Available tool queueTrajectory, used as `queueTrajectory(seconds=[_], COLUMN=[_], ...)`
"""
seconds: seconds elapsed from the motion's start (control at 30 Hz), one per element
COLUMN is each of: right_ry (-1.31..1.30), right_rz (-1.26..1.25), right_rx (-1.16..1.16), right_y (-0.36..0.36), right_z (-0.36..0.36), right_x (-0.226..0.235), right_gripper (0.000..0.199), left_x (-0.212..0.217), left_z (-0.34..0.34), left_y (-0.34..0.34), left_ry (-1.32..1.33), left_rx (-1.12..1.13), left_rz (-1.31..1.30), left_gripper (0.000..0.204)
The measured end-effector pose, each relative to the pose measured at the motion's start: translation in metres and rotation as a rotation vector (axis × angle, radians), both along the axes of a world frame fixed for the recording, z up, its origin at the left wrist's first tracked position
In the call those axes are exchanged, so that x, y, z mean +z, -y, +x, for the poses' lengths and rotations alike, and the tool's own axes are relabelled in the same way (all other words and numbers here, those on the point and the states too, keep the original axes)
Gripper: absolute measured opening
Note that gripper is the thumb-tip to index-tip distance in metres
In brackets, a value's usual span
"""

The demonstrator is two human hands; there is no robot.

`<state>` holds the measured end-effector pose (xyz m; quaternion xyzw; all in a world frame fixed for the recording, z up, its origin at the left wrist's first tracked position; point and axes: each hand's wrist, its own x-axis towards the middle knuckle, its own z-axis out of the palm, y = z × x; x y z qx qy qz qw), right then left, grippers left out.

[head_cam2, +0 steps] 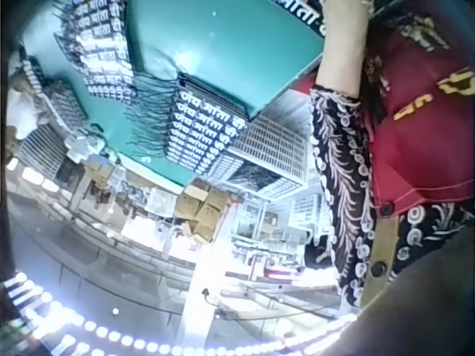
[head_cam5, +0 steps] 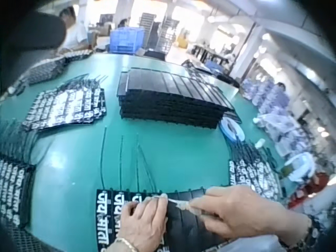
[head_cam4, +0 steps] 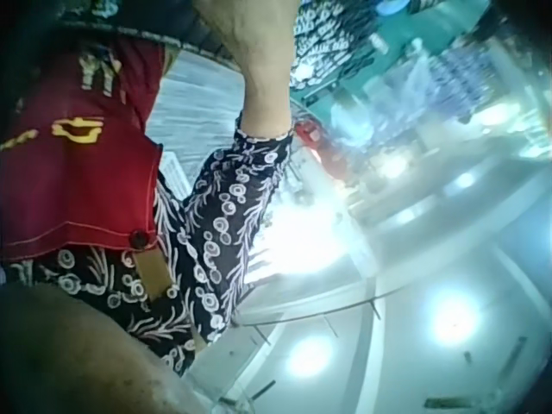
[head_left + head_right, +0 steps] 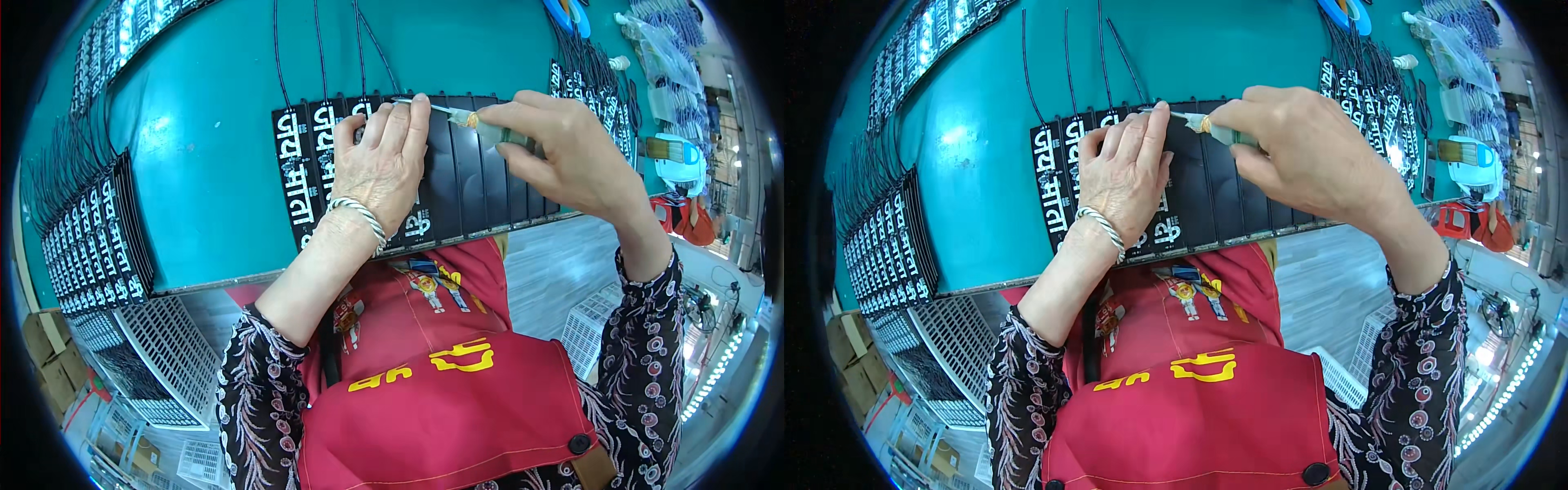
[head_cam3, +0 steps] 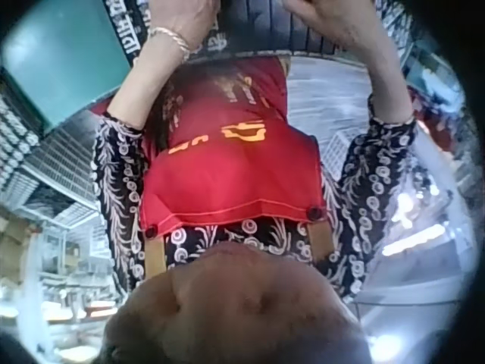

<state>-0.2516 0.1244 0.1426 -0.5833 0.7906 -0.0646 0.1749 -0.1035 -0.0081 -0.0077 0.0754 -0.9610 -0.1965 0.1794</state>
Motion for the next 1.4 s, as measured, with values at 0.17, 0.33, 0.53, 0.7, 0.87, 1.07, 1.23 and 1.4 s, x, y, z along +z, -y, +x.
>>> queueTrajectory(seconds=[0.17, 0.33, 0.53, 0.7, 0.87, 1.07, 1.23, 1.4], right_ry=[0.047, 0.062, 0.027, 0.018, 0.183, 0.024, -0.214, -0.160], right_rz=[0.069, 0.198, 0.465, 0.358, 0.325, 0.054, -0.055, -0.278], right_rx=[0.035, 0.162, 0.116, 0.060, -0.097, -0.637, -0.884, -0.854], right_y=[0.036, 0.074, 0.111, 0.047, -0.054, -0.175, -0.272, -0.336], right_z=[-0.020, -0.049, -0.062, -0.069, -0.055, -0.077, -0.147, -0.164], right_x=[0.008, 0.018, 0.050, 0.043, -0.013, -0.033, -0.055, -0.106], right_gripper=[0.027, 0.027, 0.017, 0.027, 0.036, 0.038, 0.046, 0.045], left_x=[-0.005, -0.008, 0.008, 0.027, 0.027, 0.038, 0.039, 0.019], left_z=[-0.006, -0.019, -0.028, -0.030, -0.020, -0.006, -0.006, 0.000], left_y=[0.012, 0.016, 0.013, -0.014, -0.038, -0.069, -0.088, -0.089], left_ry=[0.034, 0.011, -0.045, 0.059, 0.043, 0.001, -0.006, -0.015], left_rx=[-0.006, 0.020, 0.020, 0.049, 0.030, -0.036, -0.048, -0.098], left_rz=[-0.012, 0.013, 0.118, 0.057, 0.003, -0.111, -0.179, -0.178], left_gripper=[0.070, 0.073, 0.074, 0.068, 0.062, 0.047, 0.040, 0.034])
